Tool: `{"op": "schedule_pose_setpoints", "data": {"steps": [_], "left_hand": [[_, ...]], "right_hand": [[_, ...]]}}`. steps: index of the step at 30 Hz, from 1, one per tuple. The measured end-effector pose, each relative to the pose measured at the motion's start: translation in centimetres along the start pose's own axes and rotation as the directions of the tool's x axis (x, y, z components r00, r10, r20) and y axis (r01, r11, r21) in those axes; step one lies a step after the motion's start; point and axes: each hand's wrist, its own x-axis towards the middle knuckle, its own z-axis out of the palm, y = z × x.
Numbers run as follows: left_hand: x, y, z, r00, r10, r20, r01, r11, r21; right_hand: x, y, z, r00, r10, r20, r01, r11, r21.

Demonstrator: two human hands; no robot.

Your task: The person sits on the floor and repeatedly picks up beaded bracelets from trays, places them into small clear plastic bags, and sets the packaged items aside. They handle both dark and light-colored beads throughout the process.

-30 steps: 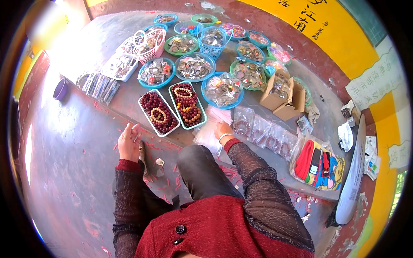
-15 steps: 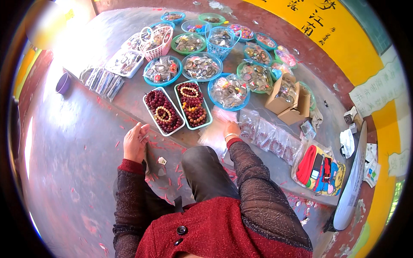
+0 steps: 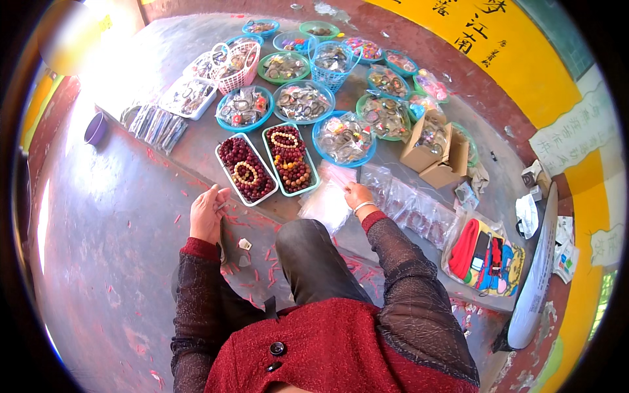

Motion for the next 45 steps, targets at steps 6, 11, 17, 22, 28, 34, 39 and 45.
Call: {"op": "schedule_pose_setpoints", "data": {"steps": [6,11,17,22,28,34,39,45], "left_hand": [[0.4,-0.4,-0.1,1.000,-0.017,0.017,0.015,0.996,0.086],[0.2,-0.4,0.2,0.996,0.004,0.094,-0.019,0.988,0.150],[-0.7,0.1,1.3,0.941,0.275,0.196,-0.319,0.914,0.251],[-0.3,0.8,0.2,0.883,0.433,0.182,-0.469,0.826,0.312],[-0.7,1.4,0.1,0.964,0.175,0.201,-0.227,0.935,0.273],[-0.6,1.1,0.5,0.966,0.169,0.196,-0.205,0.963,0.177],[-0.9,1.5,0.7,0.971,0.145,0.193,-0.188,0.955,0.228],[-1.0,1.2,0.6,0.957,0.092,0.276,-0.178,0.936,0.305]], "right_hand": [[-0.6,-2.0,-3.1,0.999,0.017,0.049,-0.040,0.850,0.525],[-0.6,-8.3,-6.0,0.989,-0.115,0.089,-0.006,0.578,0.816],[-2.1,-19.2,-7.3,0.921,-0.366,0.134,0.045,0.441,0.896],[-3.1,-24.5,-6.9,0.841,-0.509,0.182,0.107,0.487,0.867],[-3.2,-24.9,-5.6,0.802,-0.567,0.190,0.167,0.518,0.839],[-2.6,-23.1,-5.3,0.814,-0.516,0.267,-0.005,0.453,0.891],[-1.9,-22.4,-5.6,0.796,-0.508,0.328,-0.088,0.440,0.894],[-2.5,-23.0,-6.2,0.745,-0.542,0.388,-0.130,0.452,0.882]]}}
